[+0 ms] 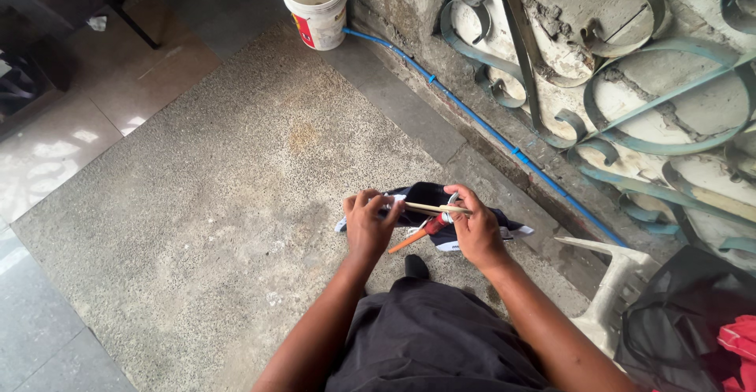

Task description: The person takes various items of clothing from a rack, puts them on hangers, and then uses a pole to hang the hangers on a high wire.

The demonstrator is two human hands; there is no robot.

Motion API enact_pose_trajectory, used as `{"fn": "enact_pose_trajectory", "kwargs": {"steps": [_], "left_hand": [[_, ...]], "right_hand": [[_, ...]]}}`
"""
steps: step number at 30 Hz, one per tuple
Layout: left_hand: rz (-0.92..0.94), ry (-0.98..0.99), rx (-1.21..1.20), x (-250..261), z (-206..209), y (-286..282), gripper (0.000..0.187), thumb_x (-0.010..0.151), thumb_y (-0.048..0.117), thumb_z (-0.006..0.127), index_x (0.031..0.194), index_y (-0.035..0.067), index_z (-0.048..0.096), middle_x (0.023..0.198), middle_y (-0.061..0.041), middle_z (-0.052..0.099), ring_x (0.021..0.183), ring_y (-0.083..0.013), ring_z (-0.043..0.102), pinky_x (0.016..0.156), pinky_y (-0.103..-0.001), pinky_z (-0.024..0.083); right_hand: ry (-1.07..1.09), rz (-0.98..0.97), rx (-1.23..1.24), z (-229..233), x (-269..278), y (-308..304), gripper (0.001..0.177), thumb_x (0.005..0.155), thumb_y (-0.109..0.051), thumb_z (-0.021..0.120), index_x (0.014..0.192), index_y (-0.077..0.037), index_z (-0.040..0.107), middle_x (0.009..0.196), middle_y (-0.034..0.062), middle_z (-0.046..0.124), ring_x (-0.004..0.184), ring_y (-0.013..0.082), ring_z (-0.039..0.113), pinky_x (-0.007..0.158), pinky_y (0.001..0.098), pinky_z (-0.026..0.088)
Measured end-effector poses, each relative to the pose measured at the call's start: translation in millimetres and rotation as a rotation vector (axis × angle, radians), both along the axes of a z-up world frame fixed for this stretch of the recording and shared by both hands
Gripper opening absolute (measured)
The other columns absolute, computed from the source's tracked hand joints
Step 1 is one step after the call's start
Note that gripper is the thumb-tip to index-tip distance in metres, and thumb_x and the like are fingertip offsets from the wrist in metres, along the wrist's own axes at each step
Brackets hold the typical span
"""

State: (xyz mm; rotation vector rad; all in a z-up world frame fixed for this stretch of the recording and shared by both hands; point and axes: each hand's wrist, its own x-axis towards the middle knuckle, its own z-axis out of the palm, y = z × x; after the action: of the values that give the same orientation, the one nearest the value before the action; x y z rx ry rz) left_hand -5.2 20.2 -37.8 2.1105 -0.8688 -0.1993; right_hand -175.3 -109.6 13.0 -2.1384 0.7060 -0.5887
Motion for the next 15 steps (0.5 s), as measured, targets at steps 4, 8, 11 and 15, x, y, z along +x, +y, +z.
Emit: {"fn": "enact_pose_trajectory", "kwargs": {"steps": [4,8,11,15], "left_hand": [[-0.034,0.136,-0.017,6.2,-7.9,2.1,0.037,0.086,0.043,0.077,0.114,0.019,0.080,0.113,-0.007,0.066,0.108,-0.0289,0.048,0.097,-0.044,0.041],[-0.080,0.191,0.060,9.1,-19.6,-1.8,0.028,0.089,0.039,0.075,0.111,0.023,0.083,0.113,-0.005,0.061,0.108,-0.0289,0.045,0.100,-0.042,0.040],[-0.068,0.303,0.029,5.0,-26.6,-3.4,0.032,0.089,0.038,0.074,0.117,0.023,0.079,0.114,-0.006,0.058,0.102,-0.0230,0.050,0.092,-0.038,0.050],[-0.078,0.418,-0.024,0.5,-26.4,-3.3,0.034,0.092,0.034,0.072,0.120,0.016,0.077,0.113,-0.012,0.054,0.094,-0.0189,0.057,0.085,-0.032,0.059]], "right_hand": [[-0.011,0.010,-0.031,-3.3,0.5,-1.0,0.037,0.100,-0.008,0.059,0.137,-0.007,0.053,0.100,0.0103,0.070,0.092,0.0196,0.072,0.080,0.0331,0.061],[0.013,-0.003,0.001,-5.2,-0.7,-2.9,0.036,0.100,-0.009,0.059,0.136,-0.008,0.054,0.096,0.0096,0.070,0.089,0.0194,0.074,0.079,0.0337,0.059],[0.005,-0.001,-0.034,-6.4,-1.3,-4.7,0.035,0.101,-0.009,0.059,0.136,-0.008,0.054,0.096,0.0098,0.070,0.088,0.0199,0.073,0.079,0.0342,0.059],[0.030,0.020,0.003,-8.9,-4.1,-6.5,0.033,0.103,-0.011,0.057,0.136,-0.008,0.054,0.095,0.0107,0.071,0.089,0.0195,0.074,0.080,0.0340,0.060]]}}
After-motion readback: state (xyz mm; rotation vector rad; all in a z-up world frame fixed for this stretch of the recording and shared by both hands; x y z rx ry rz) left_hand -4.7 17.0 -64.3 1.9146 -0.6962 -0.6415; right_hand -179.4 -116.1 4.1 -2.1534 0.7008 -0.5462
